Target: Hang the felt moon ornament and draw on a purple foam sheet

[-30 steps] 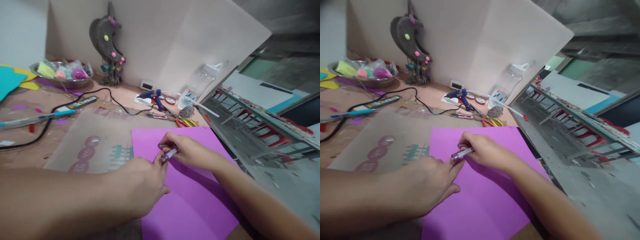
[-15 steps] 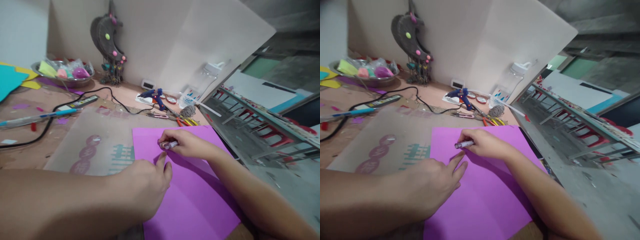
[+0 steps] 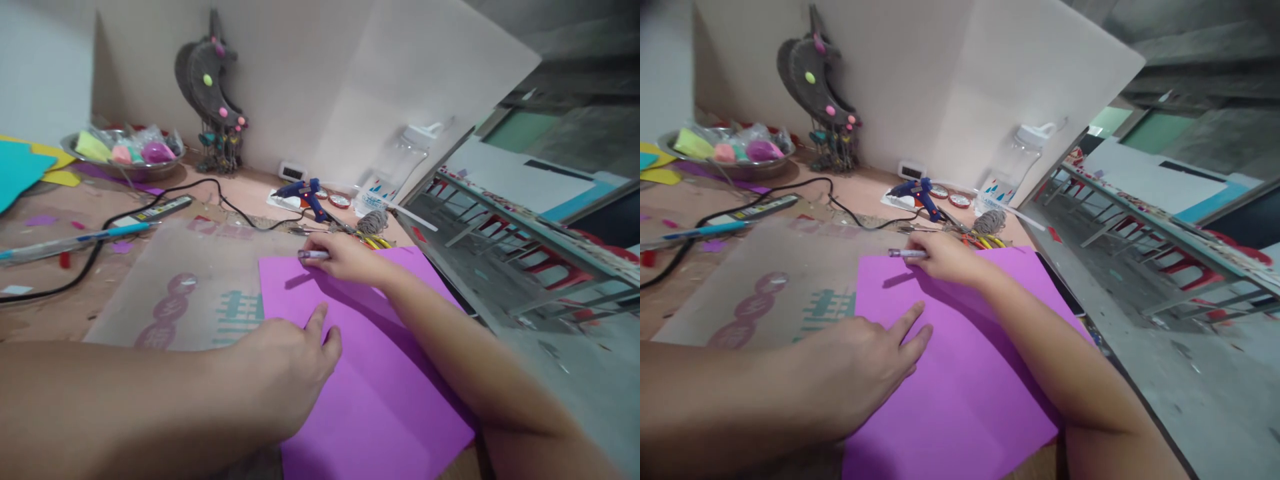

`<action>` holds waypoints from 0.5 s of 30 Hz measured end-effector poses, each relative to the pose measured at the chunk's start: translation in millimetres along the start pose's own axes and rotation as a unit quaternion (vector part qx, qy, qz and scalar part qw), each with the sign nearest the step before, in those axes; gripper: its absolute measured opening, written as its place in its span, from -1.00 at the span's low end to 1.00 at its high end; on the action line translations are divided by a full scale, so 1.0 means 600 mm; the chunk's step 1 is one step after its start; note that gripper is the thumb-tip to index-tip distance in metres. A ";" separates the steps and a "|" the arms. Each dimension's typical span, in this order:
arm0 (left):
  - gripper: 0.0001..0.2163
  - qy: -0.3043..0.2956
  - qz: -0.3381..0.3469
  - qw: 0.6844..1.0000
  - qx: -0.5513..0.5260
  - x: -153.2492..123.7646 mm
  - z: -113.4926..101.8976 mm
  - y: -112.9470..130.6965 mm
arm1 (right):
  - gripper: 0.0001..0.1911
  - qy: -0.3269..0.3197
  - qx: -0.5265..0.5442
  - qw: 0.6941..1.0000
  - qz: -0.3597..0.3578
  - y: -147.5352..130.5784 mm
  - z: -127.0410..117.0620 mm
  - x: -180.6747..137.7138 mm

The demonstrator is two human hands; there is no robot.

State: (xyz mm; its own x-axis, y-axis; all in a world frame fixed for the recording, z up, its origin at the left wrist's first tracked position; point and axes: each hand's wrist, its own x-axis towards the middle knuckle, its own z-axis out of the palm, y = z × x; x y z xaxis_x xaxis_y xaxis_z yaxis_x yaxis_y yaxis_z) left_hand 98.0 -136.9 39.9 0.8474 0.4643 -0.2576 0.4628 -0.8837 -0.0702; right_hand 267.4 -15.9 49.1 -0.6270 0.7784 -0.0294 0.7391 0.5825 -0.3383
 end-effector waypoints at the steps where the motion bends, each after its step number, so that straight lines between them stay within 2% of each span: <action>1: -0.34 0.003 0.001 1.000 -0.002 0.000 0.001 0.000 | -0.96 -0.037 0.009 0.999 -0.003 0.000 -0.007 -0.005; 3: -0.33 0.008 0.007 1.000 -0.005 0.000 0.005 -0.001 | -0.97 -0.060 0.011 0.998 -0.008 -0.001 -0.012 -0.013; 7: -0.31 0.034 0.016 0.999 -0.010 -0.002 0.011 -0.001 | -0.69 0.018 -0.031 0.999 -0.011 -0.007 0.014 -0.007; 9: -0.32 0.045 0.011 0.999 -0.011 -0.004 0.012 0.000 | -0.63 0.052 -0.053 0.997 -0.002 -0.012 0.026 0.003; 12: -0.32 0.038 0.006 0.999 -0.006 -0.006 0.012 0.001 | -0.77 0.053 -0.048 0.997 0.011 -0.016 0.019 0.009; 15: -0.33 0.028 0.000 1.000 -0.004 -0.007 0.010 0.001 | -0.96 -0.033 -0.029 0.999 0.023 -0.018 -0.008 -0.003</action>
State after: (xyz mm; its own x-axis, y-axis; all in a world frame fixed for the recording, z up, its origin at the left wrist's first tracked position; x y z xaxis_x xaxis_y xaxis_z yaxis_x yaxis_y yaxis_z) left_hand 93.0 -139.5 35.2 0.8602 0.4673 -0.2041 0.4651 -0.8831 -0.0620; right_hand 261.9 -22.4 57.0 -0.6051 0.7889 -0.1071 0.7797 0.5600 -0.2802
